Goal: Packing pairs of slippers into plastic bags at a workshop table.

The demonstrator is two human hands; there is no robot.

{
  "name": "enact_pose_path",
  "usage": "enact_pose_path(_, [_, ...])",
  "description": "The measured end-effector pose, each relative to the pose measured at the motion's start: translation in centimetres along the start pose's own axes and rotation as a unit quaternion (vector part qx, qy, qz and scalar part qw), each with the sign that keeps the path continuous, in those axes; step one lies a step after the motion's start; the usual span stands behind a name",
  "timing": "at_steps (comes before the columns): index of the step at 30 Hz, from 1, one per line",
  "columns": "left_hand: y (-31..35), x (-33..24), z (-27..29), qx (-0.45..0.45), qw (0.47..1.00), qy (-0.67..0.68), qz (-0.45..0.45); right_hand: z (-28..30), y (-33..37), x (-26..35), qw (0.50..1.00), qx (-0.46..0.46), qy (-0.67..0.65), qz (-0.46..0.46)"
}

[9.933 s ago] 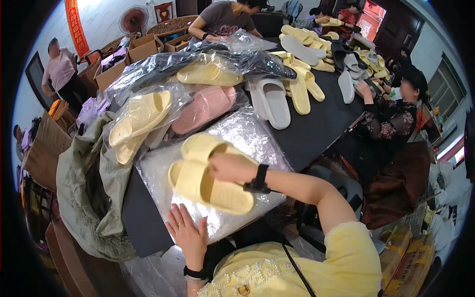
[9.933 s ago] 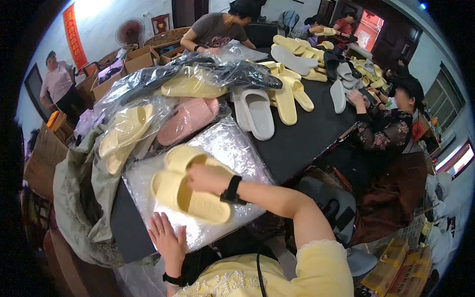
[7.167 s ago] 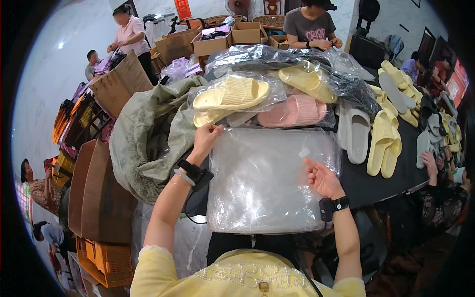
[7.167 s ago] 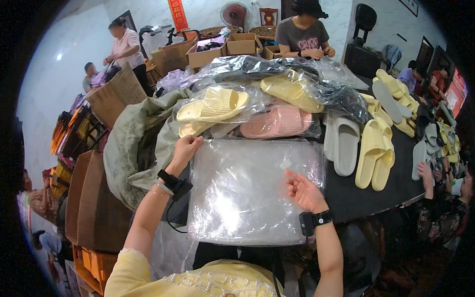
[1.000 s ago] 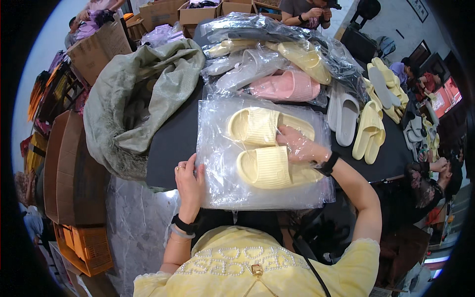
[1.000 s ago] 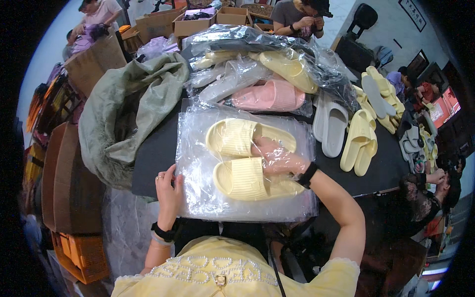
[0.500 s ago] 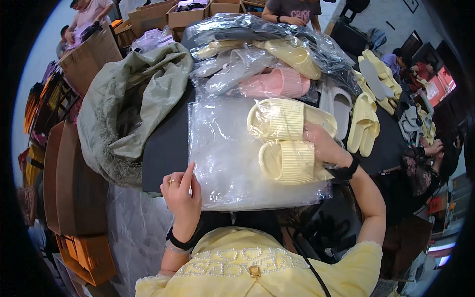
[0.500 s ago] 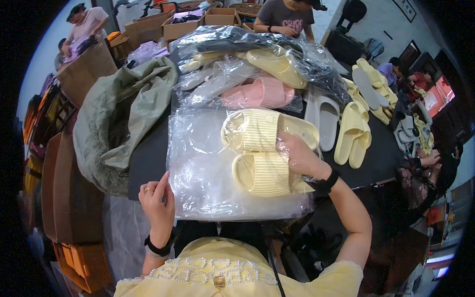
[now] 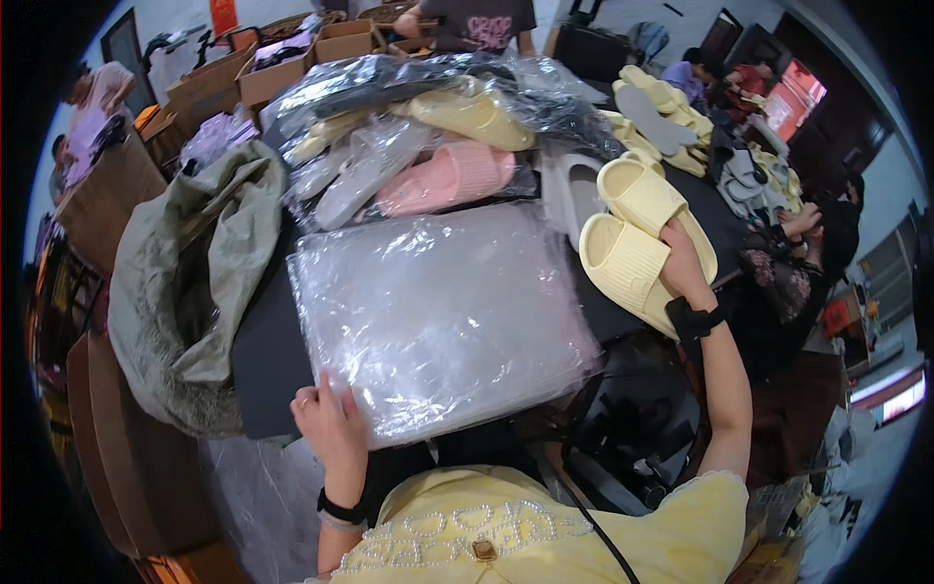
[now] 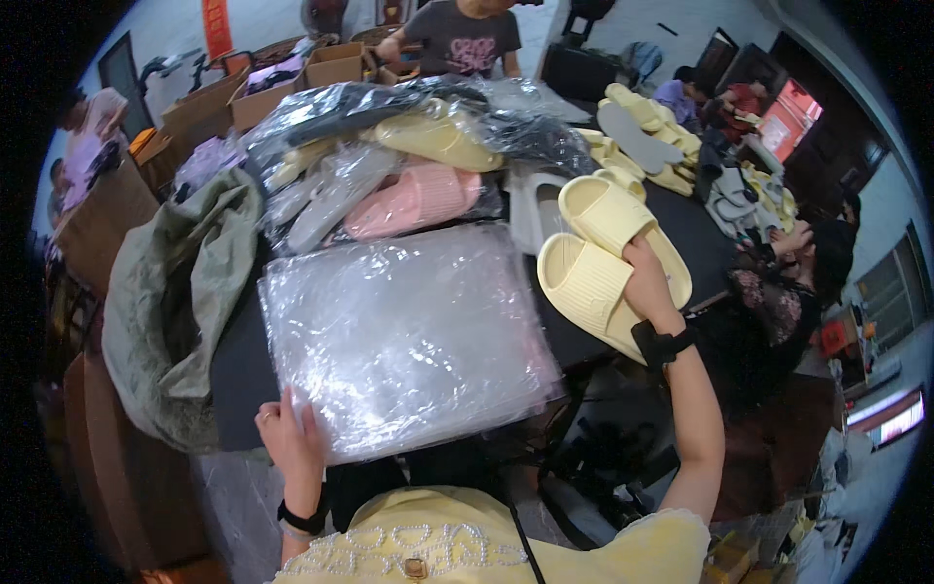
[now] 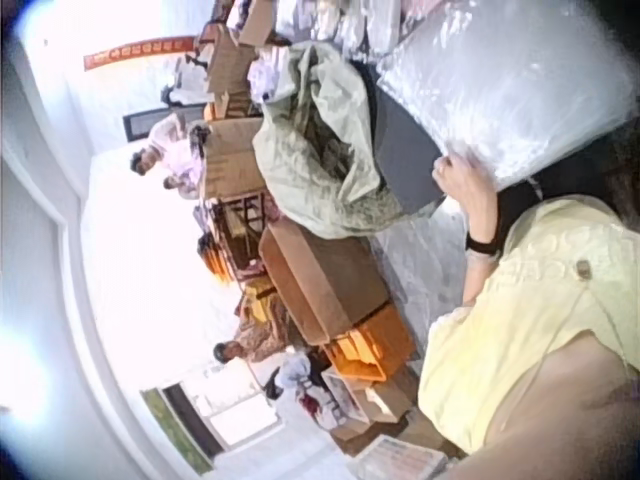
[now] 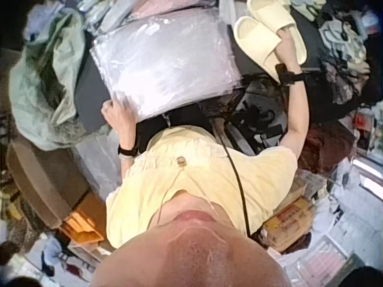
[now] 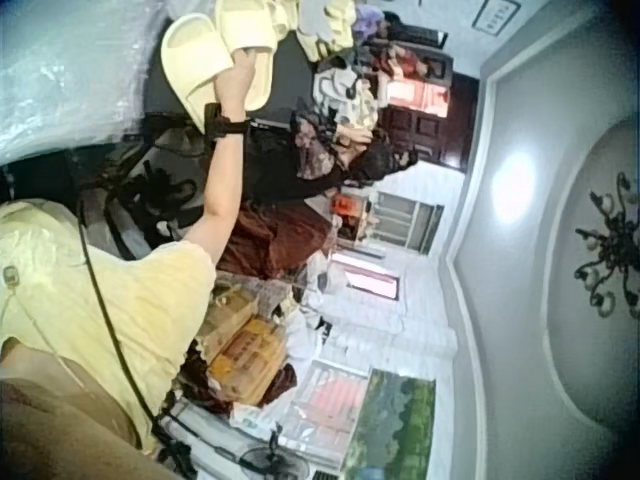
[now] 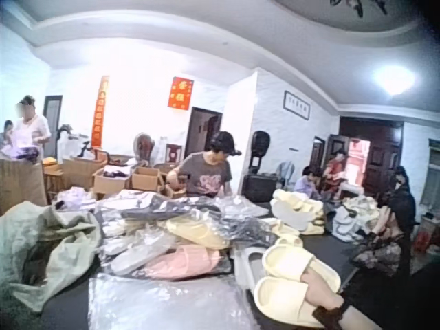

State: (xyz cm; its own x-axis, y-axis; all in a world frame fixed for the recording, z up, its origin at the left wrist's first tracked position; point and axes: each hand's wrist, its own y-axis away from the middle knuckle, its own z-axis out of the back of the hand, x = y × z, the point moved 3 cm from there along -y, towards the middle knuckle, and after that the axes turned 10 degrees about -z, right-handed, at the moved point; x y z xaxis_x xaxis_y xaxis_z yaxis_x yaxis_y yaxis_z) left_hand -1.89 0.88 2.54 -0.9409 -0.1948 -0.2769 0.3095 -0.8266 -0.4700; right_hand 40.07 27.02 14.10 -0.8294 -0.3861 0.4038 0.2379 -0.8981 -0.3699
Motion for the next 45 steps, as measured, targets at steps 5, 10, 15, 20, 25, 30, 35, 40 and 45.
enact_pose_path(5, [-1.3,-2.3,1.5,-0.004,0.995,0.048,-0.087,3.7,1.2,5.6,0.994,-0.044,-0.094,0.042])
enact_pose_path(10, [-0.6,-3.3,-1.8,0.173,0.975,0.023,-0.136,0.2,4.0,17.2,0.968,0.119,-0.162,0.148])
enact_pose_path(15, [0.2,-2.3,-4.8,0.155,0.97,-0.023,-0.188,-11.6,8.1,22.1,0.952,0.217,-0.117,0.184])
enact_pose_path(20, [-0.6,-2.6,-3.3,0.198,0.972,0.009,-0.127,-17.5,6.0,19.2,0.952,0.2,-0.19,0.134])
enact_pose_path(25, [-0.2,-3.1,-3.4,0.135,0.982,0.029,-0.128,-17.6,2.1,8.1,0.982,0.088,-0.163,-0.036])
enact_pose_path(30, [-1.2,-1.6,-1.4,0.141,0.972,0.092,-0.161,-19.2,2.1,5.8,0.991,0.046,-0.123,-0.023])
enact_pose_path(35, [-10.1,-0.2,5.3,-0.012,0.974,0.16,-0.157,-18.3,2.3,6.8,0.99,0.059,-0.122,-0.04])
enact_pose_path(40, [-17.2,3.4,0.4,0.108,0.977,0.148,-0.111,-19.8,2.1,6.2,0.99,0.067,-0.113,-0.058])
enact_pose_path(45, [-17.9,5.0,-4.6,0.085,0.901,0.421,0.054,-19.1,2.6,6.2,0.991,0.047,-0.115,-0.058])
